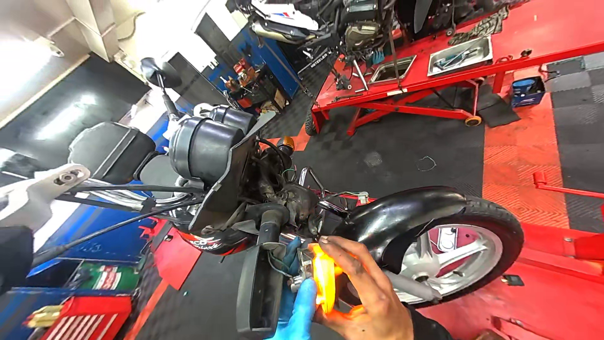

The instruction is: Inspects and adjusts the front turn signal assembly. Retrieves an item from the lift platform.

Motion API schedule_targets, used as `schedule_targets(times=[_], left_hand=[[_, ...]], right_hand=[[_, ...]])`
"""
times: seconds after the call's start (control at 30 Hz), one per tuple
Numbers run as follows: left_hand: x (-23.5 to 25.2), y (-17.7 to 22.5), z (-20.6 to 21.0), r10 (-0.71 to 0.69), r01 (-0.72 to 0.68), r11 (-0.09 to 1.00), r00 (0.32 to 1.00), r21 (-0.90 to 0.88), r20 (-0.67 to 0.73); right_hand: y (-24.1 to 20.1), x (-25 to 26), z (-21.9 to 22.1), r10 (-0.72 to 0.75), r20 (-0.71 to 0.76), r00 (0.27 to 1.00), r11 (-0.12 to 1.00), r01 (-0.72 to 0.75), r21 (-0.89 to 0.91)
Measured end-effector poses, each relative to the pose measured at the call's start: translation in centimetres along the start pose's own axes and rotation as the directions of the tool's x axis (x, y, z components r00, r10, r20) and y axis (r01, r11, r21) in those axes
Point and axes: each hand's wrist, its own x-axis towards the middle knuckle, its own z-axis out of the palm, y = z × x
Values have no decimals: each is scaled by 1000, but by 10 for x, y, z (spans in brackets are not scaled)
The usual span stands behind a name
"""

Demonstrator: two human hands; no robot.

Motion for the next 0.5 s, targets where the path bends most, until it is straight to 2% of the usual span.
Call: schedule_targets(times=[0.07, 0.23, 0.3, 0.5], left_hand=[[0, -3, -4, 3, -3, 1000, 1000, 7, 25], [7, -9, -12, -82, 90, 993, 991, -71, 109], [6, -3, -8, -125, 130, 989, 989, -69, 81], [8, -4, -8, -79, 90, 992, 990, -86, 116]], right_hand=[[1, -3, 0, 10, -18, 1000, 1000, -9, 27], [1, -4, 0, 39, 10, 999, 989, -40, 140], [0, -2, -1, 34, 20, 999, 991, -36, 130], [-3, -1, -7, 31, 69, 997, 997, -36, 73]])
